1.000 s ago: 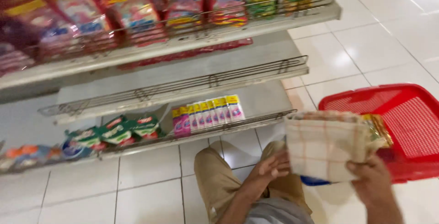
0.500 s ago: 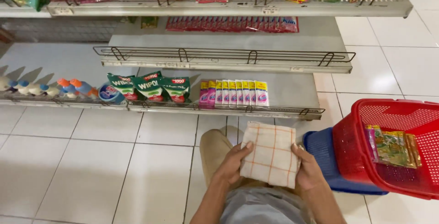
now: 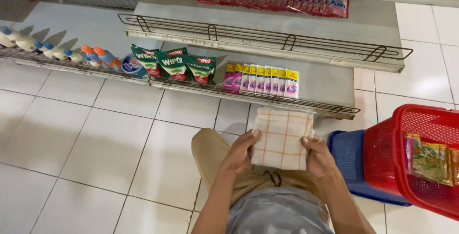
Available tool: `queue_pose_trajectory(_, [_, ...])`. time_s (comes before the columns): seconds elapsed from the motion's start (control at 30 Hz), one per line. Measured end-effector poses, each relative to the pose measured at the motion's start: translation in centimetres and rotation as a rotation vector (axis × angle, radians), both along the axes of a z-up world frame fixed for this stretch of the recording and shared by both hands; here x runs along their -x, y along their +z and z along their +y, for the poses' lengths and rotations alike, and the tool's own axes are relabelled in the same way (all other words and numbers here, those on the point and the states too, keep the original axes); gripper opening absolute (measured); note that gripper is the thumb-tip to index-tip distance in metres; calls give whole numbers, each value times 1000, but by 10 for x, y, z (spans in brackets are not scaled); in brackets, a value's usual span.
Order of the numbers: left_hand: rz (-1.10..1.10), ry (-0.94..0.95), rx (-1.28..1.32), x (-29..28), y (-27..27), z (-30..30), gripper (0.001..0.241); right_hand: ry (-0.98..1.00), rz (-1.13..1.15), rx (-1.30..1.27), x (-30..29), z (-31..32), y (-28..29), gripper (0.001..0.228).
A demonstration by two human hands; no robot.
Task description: Organizing detergent and cleaning product sachets on supermarket shelves and wiping the shelves with a cloth.
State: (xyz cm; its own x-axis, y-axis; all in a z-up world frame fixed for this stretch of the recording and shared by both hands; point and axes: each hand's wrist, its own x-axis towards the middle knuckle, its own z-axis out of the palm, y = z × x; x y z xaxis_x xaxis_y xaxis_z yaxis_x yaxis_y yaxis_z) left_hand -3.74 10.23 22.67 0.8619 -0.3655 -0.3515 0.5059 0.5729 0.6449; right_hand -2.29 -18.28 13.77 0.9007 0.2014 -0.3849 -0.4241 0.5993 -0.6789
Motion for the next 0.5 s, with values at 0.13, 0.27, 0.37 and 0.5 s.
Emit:
queue_pose_trajectory(0.13, [-47, 7, -72, 1, 5, -2, 52, -37, -14, -81, 11, 27, 46, 50])
queue_pose_trajectory(0.27, [-59, 107, -166, -19, -28, -22, 58, -91, 75, 82, 27, 50, 85, 52])
queue_pose_trajectory(0.37, [30, 196, -140, -20, -25, -42, 68, -110, -340, 492, 48, 53, 91, 50])
queue_pose_trajectory(0.5, [171, 120, 476, -22, -83, -58, 82, 30, -1150, 1327, 55, 53, 117, 54])
